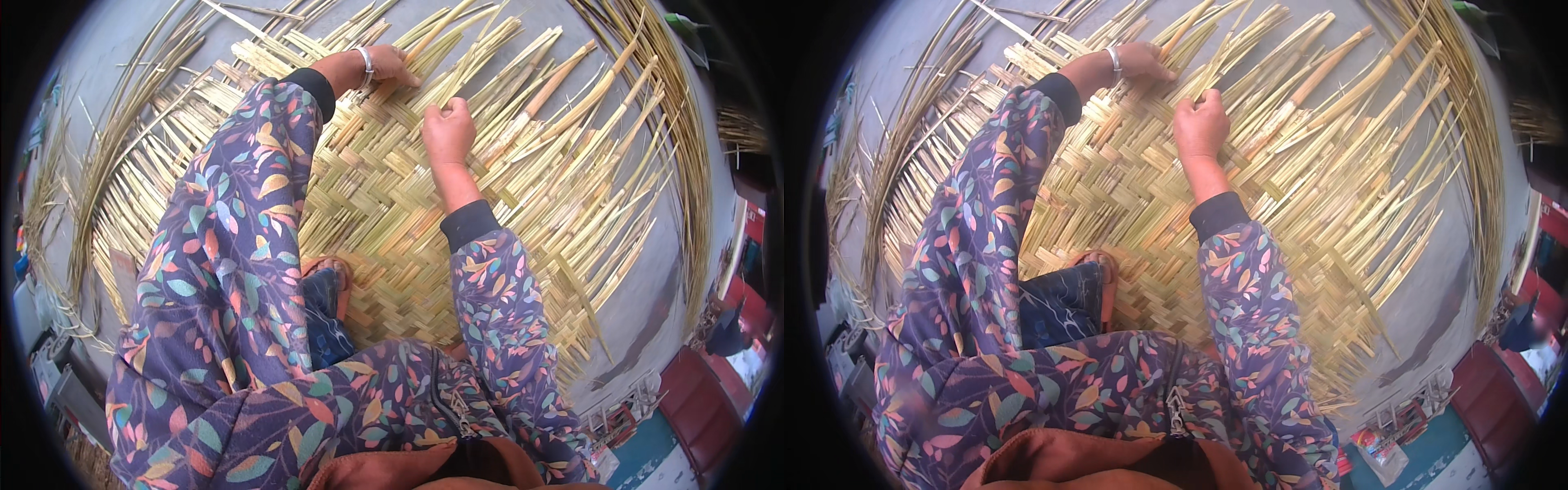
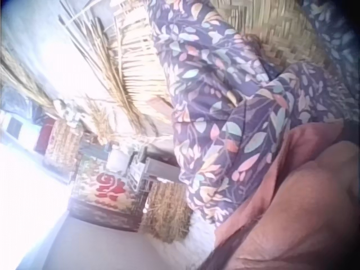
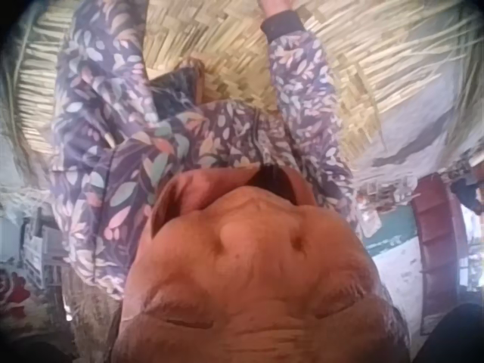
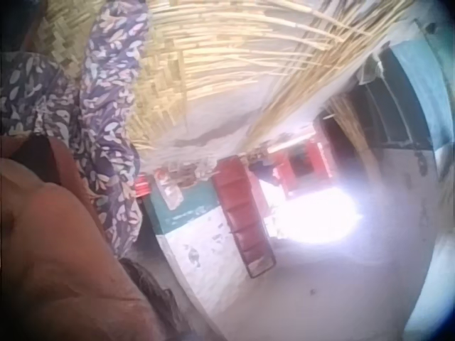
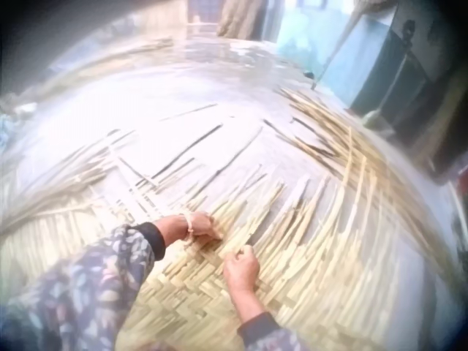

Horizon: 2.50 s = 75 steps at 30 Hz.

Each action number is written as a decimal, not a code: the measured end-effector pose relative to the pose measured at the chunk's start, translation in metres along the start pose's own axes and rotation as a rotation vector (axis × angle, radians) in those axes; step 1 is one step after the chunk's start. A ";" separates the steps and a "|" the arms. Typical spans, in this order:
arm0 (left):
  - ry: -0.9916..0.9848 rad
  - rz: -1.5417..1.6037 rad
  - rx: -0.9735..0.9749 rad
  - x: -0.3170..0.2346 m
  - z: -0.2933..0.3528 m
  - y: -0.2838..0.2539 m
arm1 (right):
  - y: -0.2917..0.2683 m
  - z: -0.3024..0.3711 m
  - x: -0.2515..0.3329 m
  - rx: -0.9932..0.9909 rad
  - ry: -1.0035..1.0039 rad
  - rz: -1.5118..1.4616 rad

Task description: The person sits on the floor and weaves a basket using dried palm leaves. They interlace the leaves by hand, adjusting and tightening the weave as they work.

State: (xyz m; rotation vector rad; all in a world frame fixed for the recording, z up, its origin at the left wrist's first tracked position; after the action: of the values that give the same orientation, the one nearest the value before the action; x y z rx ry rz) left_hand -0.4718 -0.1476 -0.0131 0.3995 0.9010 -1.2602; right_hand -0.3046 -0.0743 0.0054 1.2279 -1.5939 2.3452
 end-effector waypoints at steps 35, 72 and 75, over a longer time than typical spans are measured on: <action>0.240 0.160 -0.655 0.031 0.037 -0.004 | 0.008 -0.004 -0.002 0.173 -0.336 0.141; 0.234 -1.102 -0.542 0.065 0.075 0.064 | -0.162 0.089 -0.117 0.479 -0.847 0.805; 0.388 -1.177 -0.475 0.075 0.071 0.056 | -0.228 0.103 -0.187 0.479 -0.603 0.799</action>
State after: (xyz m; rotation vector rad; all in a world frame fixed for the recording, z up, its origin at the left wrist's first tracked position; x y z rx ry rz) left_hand -0.3916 -0.2295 -0.0392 -0.3662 1.8548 -1.9623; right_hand -0.0153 0.0191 0.0770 1.7742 -2.0595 3.1985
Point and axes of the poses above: each hand's wrist, its own z-axis away from the middle knuckle, its own y-axis out of the palm, x = y × z, the point moved 5 cm from there along -z, towards the middle knuckle, and after that the axes turned 9 degrees about z, right-handed, at the moved point
